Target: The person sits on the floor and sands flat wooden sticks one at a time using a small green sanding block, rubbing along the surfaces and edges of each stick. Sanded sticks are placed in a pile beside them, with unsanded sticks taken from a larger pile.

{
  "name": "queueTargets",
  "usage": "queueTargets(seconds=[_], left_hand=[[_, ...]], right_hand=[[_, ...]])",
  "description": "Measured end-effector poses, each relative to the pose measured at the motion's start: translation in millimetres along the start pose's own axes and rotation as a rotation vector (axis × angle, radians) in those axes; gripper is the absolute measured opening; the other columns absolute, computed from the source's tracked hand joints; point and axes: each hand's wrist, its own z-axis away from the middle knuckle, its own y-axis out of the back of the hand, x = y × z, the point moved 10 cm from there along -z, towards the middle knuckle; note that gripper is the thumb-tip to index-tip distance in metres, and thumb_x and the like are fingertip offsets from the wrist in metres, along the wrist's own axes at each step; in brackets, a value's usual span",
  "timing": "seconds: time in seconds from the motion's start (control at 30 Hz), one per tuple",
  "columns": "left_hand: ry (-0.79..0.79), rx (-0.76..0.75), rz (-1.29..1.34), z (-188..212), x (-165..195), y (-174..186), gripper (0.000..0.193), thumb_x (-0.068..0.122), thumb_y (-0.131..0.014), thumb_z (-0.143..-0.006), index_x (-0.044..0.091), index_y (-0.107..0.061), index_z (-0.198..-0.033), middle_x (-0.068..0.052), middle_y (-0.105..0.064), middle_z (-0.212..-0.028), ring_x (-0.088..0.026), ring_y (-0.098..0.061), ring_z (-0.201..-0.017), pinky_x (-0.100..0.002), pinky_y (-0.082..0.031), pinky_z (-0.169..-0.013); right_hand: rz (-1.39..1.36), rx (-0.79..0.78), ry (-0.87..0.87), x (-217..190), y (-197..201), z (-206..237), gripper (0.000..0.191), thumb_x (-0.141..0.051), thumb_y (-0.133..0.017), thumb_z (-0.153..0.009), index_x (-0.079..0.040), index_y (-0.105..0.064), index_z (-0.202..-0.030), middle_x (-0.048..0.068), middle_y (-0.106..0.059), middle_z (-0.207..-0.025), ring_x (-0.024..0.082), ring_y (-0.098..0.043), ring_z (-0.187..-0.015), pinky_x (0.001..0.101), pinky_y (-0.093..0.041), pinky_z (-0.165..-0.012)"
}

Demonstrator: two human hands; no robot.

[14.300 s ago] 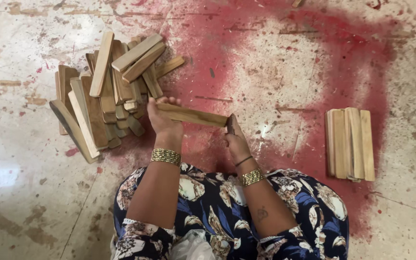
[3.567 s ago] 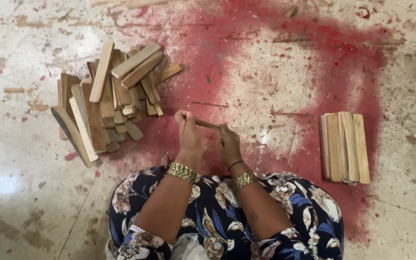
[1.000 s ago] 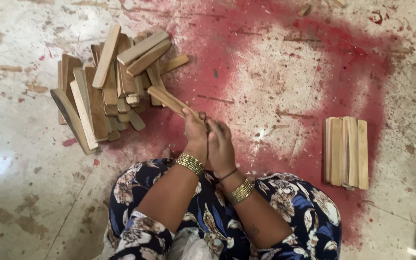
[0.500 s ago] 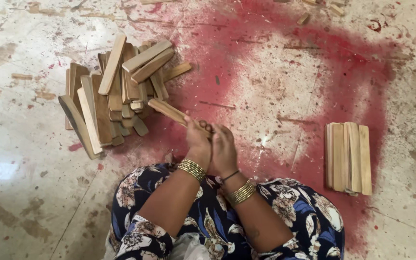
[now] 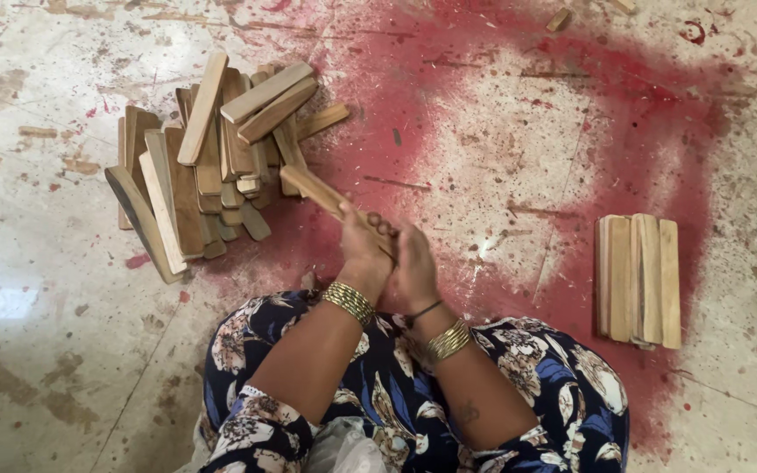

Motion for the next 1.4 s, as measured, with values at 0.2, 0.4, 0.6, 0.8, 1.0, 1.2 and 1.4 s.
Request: queueTargets(seconds=[0.2, 0.4, 0.6, 0.8, 1.0, 1.2, 1.4], left_hand=[[0.040, -0.096, -0.096, -6.0, -16.8, -4.3, 0.046, 0.056, -0.044, -0.106, 0.031, -0.054, -0.144, 0.004, -0.045, -0.073, -0.010, -0.044, -0.061, -0.028, -0.046, -0.060], [-0.104, -0.147, 0.160, -42.8, 40.7, 3.7, 0.044, 0.060, -0.041, -0.101, 0.036, -0.044, -0.137, 0.000, -0.047, -0.073, -0.017, -0.044, -0.060, -0.038, -0.048, -0.062], [-0.069, -0.034, 0.010, -46.4, 35.6, -1.4, 0.038, 0.055, -0.046, -0.101, 0.029, -0.056, -0.128, -0.007, -0.050, -0.094, -0.026, -0.057, -0.081, -0.046, -0.056, -0.080], [-0.054, -0.009, -0.075, -47.0, 29.7, 1.1, 0.041, 0.053, -0.050, -0.102, 0.018, -0.057, -0.124, -0.010, -0.051, -0.105, -0.028, -0.058, -0.089, -0.046, -0.057, -0.081], [-0.068, -0.011, -0.160, -46.7, 14.4, 0.8, 0.038, 0.043, -0.051, -0.101, 0.015, -0.045, -0.127, -0.012, -0.053, -0.102, -0.032, -0.060, -0.083, -0.050, -0.057, -0.074], [-0.138, 0.046, -0.345, -33.3, 3.5, 9.3, 0.036, 0.040, -0.052, -0.102, 0.017, -0.046, -0.129, -0.012, -0.056, -0.099, -0.025, -0.062, -0.073, -0.043, -0.059, -0.064], [-0.048, -0.066, -0.211, -16.9, -15.8, -8.6, 0.033, 0.040, -0.049, -0.103, 0.011, -0.044, -0.118, -0.011, -0.058, -0.086, -0.025, -0.062, -0.060, -0.042, -0.058, -0.056]], right_hand=[[0.220, 0.087, -0.206, 6.2, 2.0, 12.8, 0.059, -0.038, -0.029, -0.110, -0.005, -0.034, -0.159, 0.025, -0.055, -0.139, 0.042, -0.054, -0.125, 0.0526, -0.045, -0.100], [0.332, -0.114, 0.547, -78.4, -46.9, 49.9, 0.057, -0.022, -0.043, -0.112, 0.003, -0.029, -0.161, 0.026, -0.022, -0.167, 0.042, -0.024, -0.154, 0.0514, -0.027, -0.124], [-0.146, -0.173, 0.301, -76.9, -6.3, 34.7, 0.055, -0.029, -0.041, -0.109, -0.003, -0.041, -0.158, 0.016, -0.054, -0.153, 0.013, -0.062, -0.092, 0.0260, -0.054, -0.077], [-0.417, -0.058, 0.453, -86.1, 25.3, 30.2, 0.058, -0.039, -0.037, -0.112, -0.006, -0.043, -0.159, 0.012, -0.051, -0.159, 0.005, -0.059, -0.082, 0.0197, -0.051, -0.068], [0.436, 0.188, 0.652, -82.4, 15.5, 33.9, 0.048, -0.033, -0.035, -0.117, -0.009, -0.042, -0.158, 0.016, -0.040, -0.165, 0.027, -0.052, -0.140, 0.0389, -0.049, -0.113], [0.394, 0.076, 0.221, -24.9, 18.5, 3.1, 0.046, -0.029, -0.036, -0.111, -0.008, -0.057, -0.147, 0.018, -0.055, -0.153, 0.030, -0.052, -0.142, 0.0406, -0.044, -0.118], [-0.414, 0.077, -0.041, 4.5, 17.4, 2.9, 0.061, -0.039, -0.036, -0.110, 0.001, -0.039, -0.156, 0.023, -0.051, -0.143, 0.032, -0.055, -0.130, 0.0400, -0.046, -0.109]])
